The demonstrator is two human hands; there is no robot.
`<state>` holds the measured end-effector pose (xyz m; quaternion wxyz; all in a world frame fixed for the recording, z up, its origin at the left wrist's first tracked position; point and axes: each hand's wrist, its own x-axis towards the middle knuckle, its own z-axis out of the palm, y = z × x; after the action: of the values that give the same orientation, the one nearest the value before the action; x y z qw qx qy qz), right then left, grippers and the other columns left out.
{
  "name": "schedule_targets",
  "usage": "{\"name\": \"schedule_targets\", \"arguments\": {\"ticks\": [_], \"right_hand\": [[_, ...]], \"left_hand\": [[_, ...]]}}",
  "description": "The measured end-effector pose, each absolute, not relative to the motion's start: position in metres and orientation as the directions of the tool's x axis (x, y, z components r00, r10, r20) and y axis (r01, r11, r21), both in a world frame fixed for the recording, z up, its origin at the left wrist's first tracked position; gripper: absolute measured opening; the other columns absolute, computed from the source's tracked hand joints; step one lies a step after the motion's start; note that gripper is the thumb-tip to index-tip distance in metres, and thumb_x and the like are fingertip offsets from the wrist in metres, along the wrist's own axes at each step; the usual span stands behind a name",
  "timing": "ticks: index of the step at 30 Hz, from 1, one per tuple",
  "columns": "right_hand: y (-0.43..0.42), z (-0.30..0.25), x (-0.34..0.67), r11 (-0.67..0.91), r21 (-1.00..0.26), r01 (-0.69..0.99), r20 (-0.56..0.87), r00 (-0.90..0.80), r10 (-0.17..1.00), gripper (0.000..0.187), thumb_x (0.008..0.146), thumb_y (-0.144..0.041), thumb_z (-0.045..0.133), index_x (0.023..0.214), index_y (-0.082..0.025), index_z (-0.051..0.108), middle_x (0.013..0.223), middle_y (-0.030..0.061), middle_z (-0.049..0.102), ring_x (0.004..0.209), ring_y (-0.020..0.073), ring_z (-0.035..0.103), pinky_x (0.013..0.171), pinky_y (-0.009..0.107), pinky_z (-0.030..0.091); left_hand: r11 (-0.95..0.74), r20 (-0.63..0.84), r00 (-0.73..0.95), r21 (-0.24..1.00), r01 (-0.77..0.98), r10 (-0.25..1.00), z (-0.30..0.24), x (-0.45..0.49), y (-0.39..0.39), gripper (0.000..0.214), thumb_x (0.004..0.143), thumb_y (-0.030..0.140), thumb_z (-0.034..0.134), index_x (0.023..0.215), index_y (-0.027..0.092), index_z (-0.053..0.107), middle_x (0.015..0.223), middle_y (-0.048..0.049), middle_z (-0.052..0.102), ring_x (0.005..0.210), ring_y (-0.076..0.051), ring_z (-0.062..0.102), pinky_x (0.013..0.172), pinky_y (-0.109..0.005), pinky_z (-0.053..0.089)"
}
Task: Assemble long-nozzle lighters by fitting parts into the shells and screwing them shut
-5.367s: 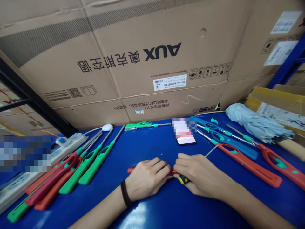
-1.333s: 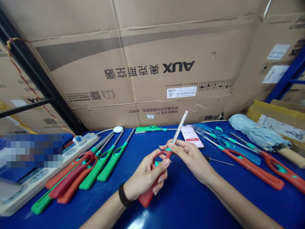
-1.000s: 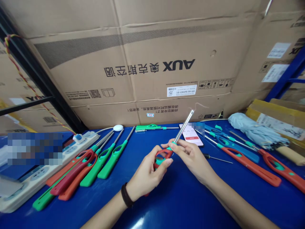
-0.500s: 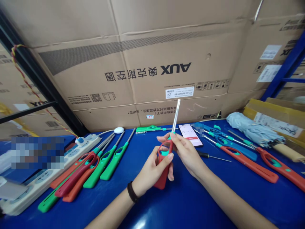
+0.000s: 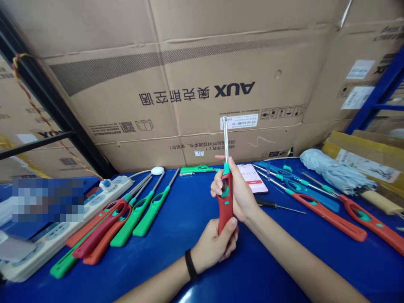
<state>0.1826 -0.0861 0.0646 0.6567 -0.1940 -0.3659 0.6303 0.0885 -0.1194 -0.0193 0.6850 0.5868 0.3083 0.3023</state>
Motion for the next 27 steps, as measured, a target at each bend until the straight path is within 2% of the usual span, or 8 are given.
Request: {"name": "schedule_targets", "arguments": {"ticks": [6,11,16,21,24,27], "right_hand": [[-0.077,0.057,0.175,0.169,-0.716,-0.678,0.201,0.032,0.979,0.032,0.082,-0.053,0.058,0.081,-0.023,0.046,0.046,-0.0105,0.046,0.037,0.0075,0.039,0.038,0.020,0.041],[-0.074,0.054,0.174,0.176,-0.721,-0.671,0.187,0.056,0.981,0.032,0.082,-0.051,0.058,0.079,-0.023,0.044,0.046,-0.0108,0.046,0.035,0.0070,0.038,0.035,0.019,0.038],[-0.075,0.049,0.178,0.199,-0.718,-0.667,0.177,0.101,0.979,0.033,0.085,-0.053,0.055,0.078,-0.022,0.044,0.047,-0.0107,0.047,0.037,0.0071,0.043,0.041,0.020,0.044],[-0.077,0.051,0.204,0.248,-0.727,-0.640,0.191,0.158,0.969,0.030,0.081,-0.049,0.061,0.081,-0.021,0.049,0.065,-0.0050,0.062,0.058,0.0134,0.063,0.056,0.027,0.054],[-0.086,0.054,0.232,0.315,-0.819,-0.479,0.232,0.226,0.946,0.027,0.081,-0.040,0.065,0.097,-0.022,0.054,0.084,0.0002,0.070,0.078,0.0180,0.068,0.068,0.031,0.056],[-0.100,0.052,0.262,0.250,-0.908,-0.335,0.168,0.254,0.952,0.030,0.085,-0.045,0.059,0.105,-0.023,0.054,0.099,0.0041,0.071,0.088,0.0211,0.069,0.073,0.035,0.056]], "left_hand": [[0.133,-0.085,0.585,0.990,-0.039,0.807,-0.020,0.088,-0.121,0.062,0.073,0.078,0.043,0.065,0.017,0.045,0.039,0.0102,0.033,0.029,-0.002,0.022,0.029,-0.017,0.018],[0.127,-0.091,0.591,0.992,-0.020,0.802,-0.020,0.087,-0.122,0.062,0.074,0.078,0.041,0.065,0.018,0.044,0.037,0.0097,0.034,0.028,-0.003,0.025,0.029,-0.017,0.019],[0.128,-0.121,0.629,0.991,0.034,0.768,-0.019,0.086,-0.120,0.066,0.071,0.083,0.037,0.062,0.018,0.044,0.035,0.0096,0.032,0.026,-0.004,0.024,0.027,-0.017,0.020],[0.042,-0.115,0.651,0.991,0.127,0.751,-0.007,0.075,-0.100,0.072,0.075,0.081,0.035,0.053,0.014,0.052,0.033,0.0042,0.039,0.029,-0.007,0.039,0.035,-0.018,0.033],[-0.035,-0.078,0.601,0.984,0.174,0.795,0.004,0.057,-0.086,0.069,0.078,0.075,0.041,0.065,0.011,0.060,0.041,0.0013,0.050,0.039,-0.008,0.048,0.045,-0.018,0.040],[-0.064,-0.098,0.595,0.967,0.245,0.797,0.014,0.036,-0.079,0.063,0.078,0.072,0.046,0.081,0.011,0.062,0.046,0.0024,0.053,0.040,-0.009,0.048,0.044,-0.019,0.039]]}}
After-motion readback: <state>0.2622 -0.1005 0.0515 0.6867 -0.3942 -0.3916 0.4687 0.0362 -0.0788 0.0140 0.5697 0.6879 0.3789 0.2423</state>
